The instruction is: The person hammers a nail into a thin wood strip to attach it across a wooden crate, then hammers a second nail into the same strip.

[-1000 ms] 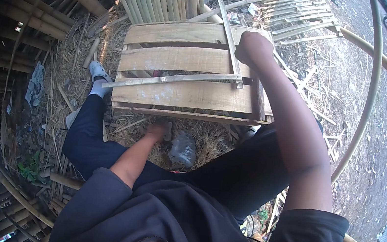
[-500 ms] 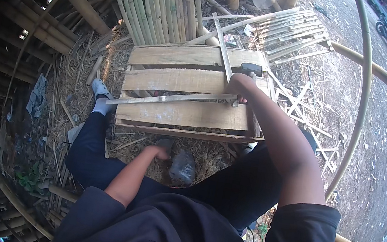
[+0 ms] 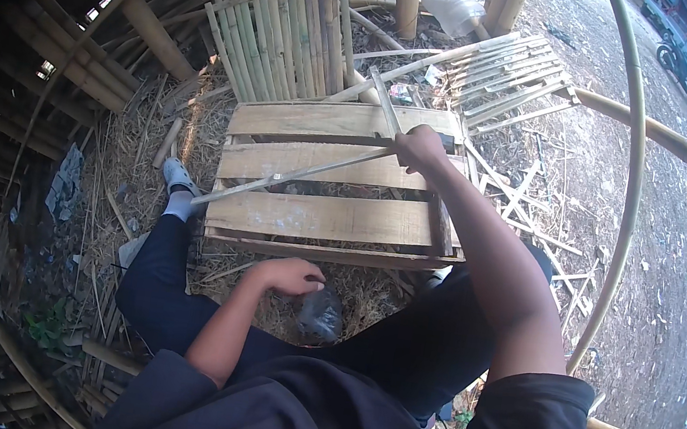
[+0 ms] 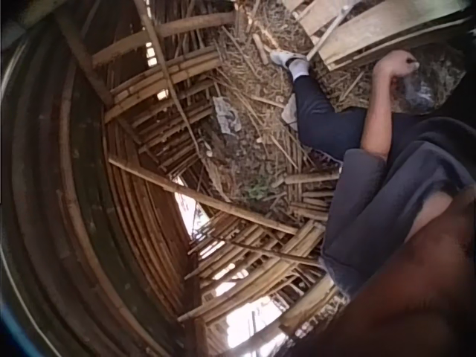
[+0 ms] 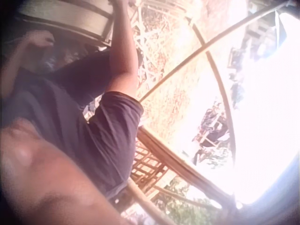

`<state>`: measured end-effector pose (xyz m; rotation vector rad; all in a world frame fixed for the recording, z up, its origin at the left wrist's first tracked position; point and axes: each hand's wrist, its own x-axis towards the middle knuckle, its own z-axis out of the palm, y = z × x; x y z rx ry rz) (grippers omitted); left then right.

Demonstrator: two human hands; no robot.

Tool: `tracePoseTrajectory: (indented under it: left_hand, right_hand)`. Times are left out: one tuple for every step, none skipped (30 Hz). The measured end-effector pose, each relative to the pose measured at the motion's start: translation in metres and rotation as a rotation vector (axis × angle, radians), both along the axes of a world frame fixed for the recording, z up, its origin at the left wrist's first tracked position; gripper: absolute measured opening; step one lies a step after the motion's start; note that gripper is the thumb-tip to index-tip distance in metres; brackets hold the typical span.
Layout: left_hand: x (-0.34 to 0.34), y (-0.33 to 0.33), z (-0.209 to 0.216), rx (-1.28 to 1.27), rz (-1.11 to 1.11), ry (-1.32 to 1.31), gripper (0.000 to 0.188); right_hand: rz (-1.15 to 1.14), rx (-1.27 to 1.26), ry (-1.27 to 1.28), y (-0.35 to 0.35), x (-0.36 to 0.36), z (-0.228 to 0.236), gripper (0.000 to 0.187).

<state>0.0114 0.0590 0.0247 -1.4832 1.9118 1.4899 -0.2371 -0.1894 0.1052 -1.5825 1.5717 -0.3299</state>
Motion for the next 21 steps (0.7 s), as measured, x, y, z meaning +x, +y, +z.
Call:
tracePoseTrajectory:
  left_hand:
    - [0.0,-0.006,0.031,0.038,0.176,0.185,0.039]
    - [0.001,-0.011,0.047,0.077,0.356,0.372,0.035]
    - [0.008,-0.013,0.053,-0.155,0.508,0.433,0.035]
    - [0.017,-0.016,0.055,-0.388,0.649,0.497,0.036]
    - [0.029,-0.021,0.06,-0.745,0.664,0.387,0.047]
    - [0.04,-0.023,0.064,-1.099,0.659,0.263,0.059]
    - [0.048,-0.023,0.062,-1.101,0.654,0.266,0.059]
    - [0.059,-0.025,0.057,-1.21,0.6,0.118,0.069]
    - [0.067,-0.027,0.051,-1.315,0.542,-0.032,0.08]
    - [0.07,-0.026,0.047,-1.319,0.538,-0.032,0.08]
    - [0.072,-0.023,0.043,-1.321,0.593,-0.072,0.082]
    - [0.076,-0.023,0.04,-1.322,0.647,-0.112,0.083]
    - [0.078,-0.023,0.038,-1.321,0.646,-0.112,0.083]
    - [0.08,-0.024,0.037,-1.358,0.691,-0.151,0.084]
    - [0.083,-0.025,0.036,-1.396,0.736,-0.19,0.085]
    - [0.085,-0.028,0.04,-1.395,0.735,-0.188,0.085]
    - [0.088,-0.032,0.044,-1.421,0.724,-0.225,0.082]
    - [0.09,-0.034,0.047,-1.447,0.713,-0.261,0.079]
    - [0.093,-0.035,0.047,-1.449,0.715,-0.26,0.079]
    - [0.095,-0.036,0.047,-1.421,0.706,-0.261,0.069]
    - [0.098,-0.036,0.047,-1.394,0.697,-0.261,0.06]
  right_hand:
    - [0.0,-0.048,-0.039,0.001,-0.002,-0.001,0.039]
    - [0.003,-0.095,-0.077,0.002,-0.003,-0.001,0.039]
    - [0.01,-0.097,-0.084,0.005,0.0,0.001,0.039]
    - [-0.023,-0.127,-0.205,0.008,0.001,0.004,0.037]
    - [-0.051,-0.155,-0.331,0.013,0.007,0.01,0.036]
    - [-0.054,-0.155,-0.411,0.019,0.014,0.016,0.032]
    - [-0.059,-0.159,-0.412,0.024,0.015,0.017,0.032]
    - [-0.001,-0.192,-0.487,0.027,0.018,0.018,0.031]
    - [0.057,-0.225,-0.561,0.03,0.02,0.02,0.03]
    - [0.044,-0.264,-0.601,0.034,0.022,0.016,0.029]
    - [0.041,-0.269,-0.604,0.033,0.023,0.015,0.029]
    - [0.039,-0.308,-0.648,0.032,0.024,0.014,0.029]
    - [0.038,-0.342,-0.689,0.033,0.025,0.016,0.029]
    - [0.037,-0.342,-0.689,0.035,0.025,0.018,0.029]
    - [0.038,-0.301,-0.736,0.036,0.023,0.021,0.028]
    - [0.039,-0.261,-0.781,0.037,0.021,0.025,0.028]
    - [0.037,-0.261,-0.78,0.038,0.02,0.026,0.028]
    - [0.062,-0.257,-0.786,0.04,0.019,0.026,0.028]
    - [0.091,-0.254,-0.792,0.041,0.019,0.027,0.028]
    - [0.093,-0.257,-0.791,0.042,0.019,0.027,0.028]
    - [0.118,-0.278,-0.783,0.042,0.019,0.025,0.028]
